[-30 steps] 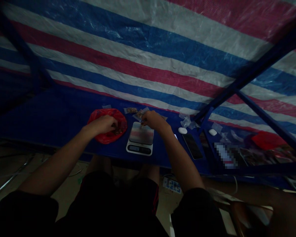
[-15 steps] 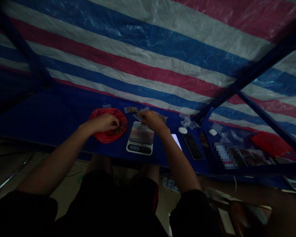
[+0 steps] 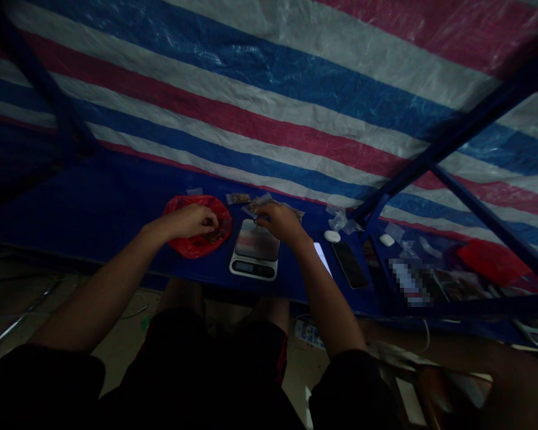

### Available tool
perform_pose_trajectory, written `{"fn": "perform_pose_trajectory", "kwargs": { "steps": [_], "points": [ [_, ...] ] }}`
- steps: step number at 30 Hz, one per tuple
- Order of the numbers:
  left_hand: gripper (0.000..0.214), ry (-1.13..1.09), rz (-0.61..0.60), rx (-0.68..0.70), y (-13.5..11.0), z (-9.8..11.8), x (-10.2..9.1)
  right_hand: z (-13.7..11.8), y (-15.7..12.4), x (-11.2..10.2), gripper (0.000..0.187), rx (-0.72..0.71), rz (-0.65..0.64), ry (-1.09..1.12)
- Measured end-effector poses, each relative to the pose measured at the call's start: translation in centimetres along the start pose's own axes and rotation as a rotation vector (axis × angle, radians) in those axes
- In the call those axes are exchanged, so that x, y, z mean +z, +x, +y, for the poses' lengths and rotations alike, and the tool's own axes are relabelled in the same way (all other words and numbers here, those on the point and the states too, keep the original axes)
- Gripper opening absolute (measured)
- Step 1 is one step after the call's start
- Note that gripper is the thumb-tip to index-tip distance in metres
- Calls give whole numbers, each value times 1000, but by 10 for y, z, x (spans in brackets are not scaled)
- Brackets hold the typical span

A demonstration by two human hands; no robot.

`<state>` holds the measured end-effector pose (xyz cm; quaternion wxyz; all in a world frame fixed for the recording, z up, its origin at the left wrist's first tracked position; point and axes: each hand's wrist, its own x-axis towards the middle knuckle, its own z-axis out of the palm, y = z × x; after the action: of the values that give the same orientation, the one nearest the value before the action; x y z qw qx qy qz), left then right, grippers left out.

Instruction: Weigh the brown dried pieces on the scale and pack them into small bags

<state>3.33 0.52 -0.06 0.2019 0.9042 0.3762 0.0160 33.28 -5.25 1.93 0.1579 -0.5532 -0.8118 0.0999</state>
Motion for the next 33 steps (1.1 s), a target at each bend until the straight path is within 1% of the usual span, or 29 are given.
{"fn": "perform_pose_trajectory", "kwargs": {
  "steps": [3,5,9,13,15,17,21,24,28,31,33],
  "points": [
    [22,2,6,0,1,2,-3,1,-3,-2,20,10,6,50],
    [22,-8,6,0,2,4,-6,4,-5,-3,24,15,47,99],
    [24,-47,16,19,4,13,-16,15,-10,-1,26,45,141,181],
    [25,-70,58,67,16,33,-28,28,-17,9,28,97,273,262],
    [25,-74,76,117,28,46,-32,35,-22,16,29,124,340,333],
    [25,-70,82,166,42,59,-34,40,-28,24,29,163,374,377],
    [26,-59,57,223,72,83,-32,48,-40,36,28,229,389,382],
    [26,-34,20,236,86,97,-29,52,-48,39,29,238,393,376],
    [24,23,-3,201,90,109,-24,53,-55,38,30,246,389,384],
    [24,85,-2,173,90,113,-21,53,-58,37,29,257,370,376],
    [27,102,-5,181,91,113,-19,53,-58,37,29,257,368,366]
  ]
}}
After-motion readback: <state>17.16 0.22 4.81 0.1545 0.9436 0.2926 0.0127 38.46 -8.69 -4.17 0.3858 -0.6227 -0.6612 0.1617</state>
